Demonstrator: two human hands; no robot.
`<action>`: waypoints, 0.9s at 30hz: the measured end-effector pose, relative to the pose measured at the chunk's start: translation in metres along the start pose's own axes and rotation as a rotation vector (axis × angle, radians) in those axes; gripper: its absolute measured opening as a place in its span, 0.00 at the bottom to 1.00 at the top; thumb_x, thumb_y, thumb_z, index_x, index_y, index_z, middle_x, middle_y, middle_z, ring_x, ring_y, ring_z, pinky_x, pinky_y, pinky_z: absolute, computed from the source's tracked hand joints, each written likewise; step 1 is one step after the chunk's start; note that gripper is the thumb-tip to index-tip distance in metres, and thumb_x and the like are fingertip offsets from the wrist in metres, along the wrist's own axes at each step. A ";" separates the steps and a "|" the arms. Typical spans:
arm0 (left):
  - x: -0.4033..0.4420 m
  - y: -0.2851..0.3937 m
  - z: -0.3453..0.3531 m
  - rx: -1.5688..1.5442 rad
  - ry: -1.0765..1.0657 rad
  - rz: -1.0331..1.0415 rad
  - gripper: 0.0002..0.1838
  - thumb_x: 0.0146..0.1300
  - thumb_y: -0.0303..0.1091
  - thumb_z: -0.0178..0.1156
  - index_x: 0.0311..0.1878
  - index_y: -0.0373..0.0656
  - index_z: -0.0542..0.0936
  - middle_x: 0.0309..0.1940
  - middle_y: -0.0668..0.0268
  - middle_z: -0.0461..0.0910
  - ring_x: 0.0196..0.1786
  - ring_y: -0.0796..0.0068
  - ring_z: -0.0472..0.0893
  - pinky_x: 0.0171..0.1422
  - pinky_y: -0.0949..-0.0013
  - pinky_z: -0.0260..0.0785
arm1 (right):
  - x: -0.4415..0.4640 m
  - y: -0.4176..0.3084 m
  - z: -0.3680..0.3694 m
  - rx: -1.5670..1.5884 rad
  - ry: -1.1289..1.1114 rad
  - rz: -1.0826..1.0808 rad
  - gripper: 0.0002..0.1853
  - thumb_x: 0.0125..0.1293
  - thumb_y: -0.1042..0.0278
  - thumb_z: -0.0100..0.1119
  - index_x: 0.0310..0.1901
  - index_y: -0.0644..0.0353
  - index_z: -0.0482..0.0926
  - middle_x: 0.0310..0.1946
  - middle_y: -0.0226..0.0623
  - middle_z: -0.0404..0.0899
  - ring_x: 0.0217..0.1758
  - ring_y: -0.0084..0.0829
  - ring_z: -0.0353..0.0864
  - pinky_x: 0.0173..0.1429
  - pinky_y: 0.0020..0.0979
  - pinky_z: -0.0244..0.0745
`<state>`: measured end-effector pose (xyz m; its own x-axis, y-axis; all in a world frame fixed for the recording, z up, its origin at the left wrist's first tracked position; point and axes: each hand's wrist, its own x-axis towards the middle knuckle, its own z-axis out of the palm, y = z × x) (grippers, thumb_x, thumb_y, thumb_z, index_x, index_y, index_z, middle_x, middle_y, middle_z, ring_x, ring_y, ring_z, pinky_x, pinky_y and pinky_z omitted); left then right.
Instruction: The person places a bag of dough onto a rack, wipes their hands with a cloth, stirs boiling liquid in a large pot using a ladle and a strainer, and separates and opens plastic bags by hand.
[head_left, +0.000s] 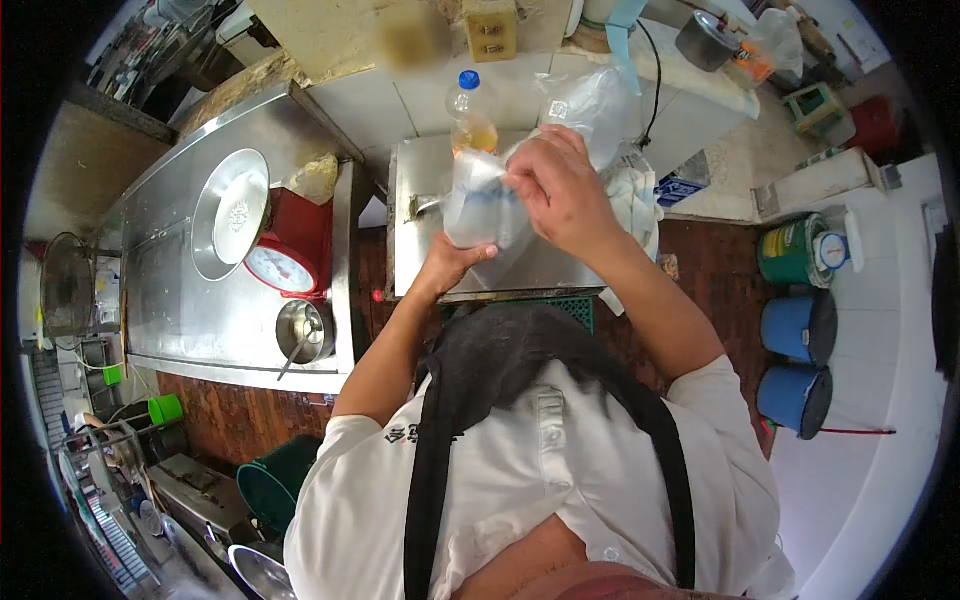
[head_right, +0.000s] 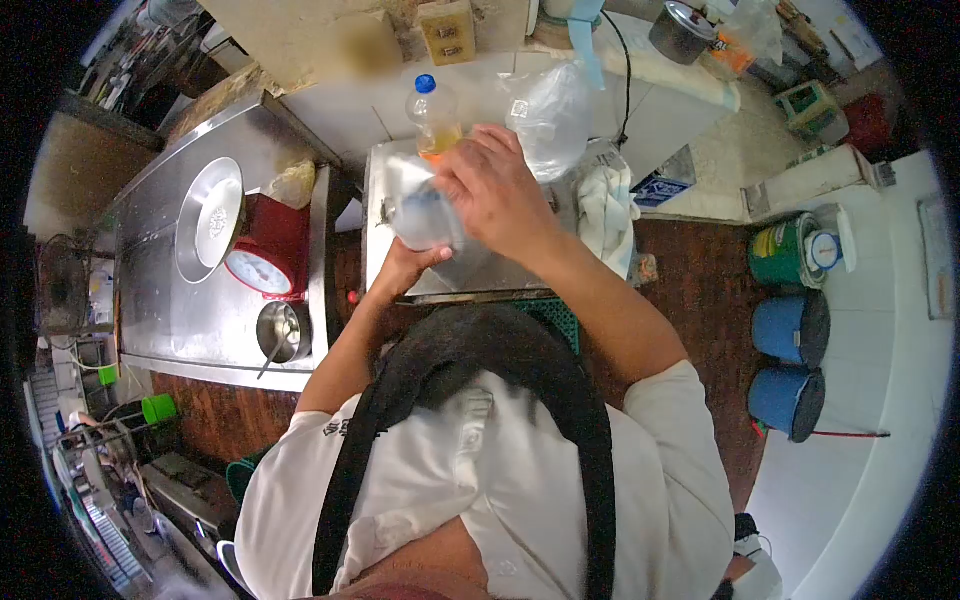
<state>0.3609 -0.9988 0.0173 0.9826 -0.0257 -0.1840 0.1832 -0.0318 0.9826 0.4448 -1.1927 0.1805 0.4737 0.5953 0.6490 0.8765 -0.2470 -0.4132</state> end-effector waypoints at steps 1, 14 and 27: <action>0.003 -0.005 0.001 -0.036 0.025 0.000 0.24 0.58 0.35 0.74 0.55 0.36 0.78 0.46 0.67 0.83 0.50 0.75 0.78 0.58 0.68 0.71 | 0.005 -0.004 -0.005 0.046 -0.020 -0.022 0.10 0.61 0.64 0.64 0.41 0.58 0.77 0.42 0.38 0.80 0.53 0.39 0.77 0.69 0.48 0.60; -0.010 0.051 -0.028 0.296 0.109 0.081 0.16 0.66 0.23 0.58 0.56 0.41 0.81 0.46 0.63 0.86 0.51 0.73 0.81 0.56 0.69 0.72 | 0.043 0.021 -0.134 -0.010 0.885 0.080 0.13 0.65 0.68 0.67 0.48 0.65 0.80 0.44 0.43 0.85 0.45 0.33 0.84 0.51 0.31 0.77; 0.029 -0.126 0.026 1.284 0.093 0.279 0.28 0.63 0.28 0.51 0.69 0.54 0.70 0.72 0.51 0.61 0.74 0.46 0.62 0.67 0.37 0.59 | -0.034 0.024 -0.124 -0.276 0.708 0.618 0.18 0.66 0.59 0.65 0.48 0.66 0.79 0.40 0.44 0.85 0.43 0.37 0.84 0.50 0.35 0.76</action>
<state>0.3659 -1.0211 -0.1125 0.9902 -0.1193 0.0723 -0.1339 -0.9582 0.2528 0.4602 -1.3131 0.2278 0.7188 -0.2733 0.6393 0.4035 -0.5847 -0.7037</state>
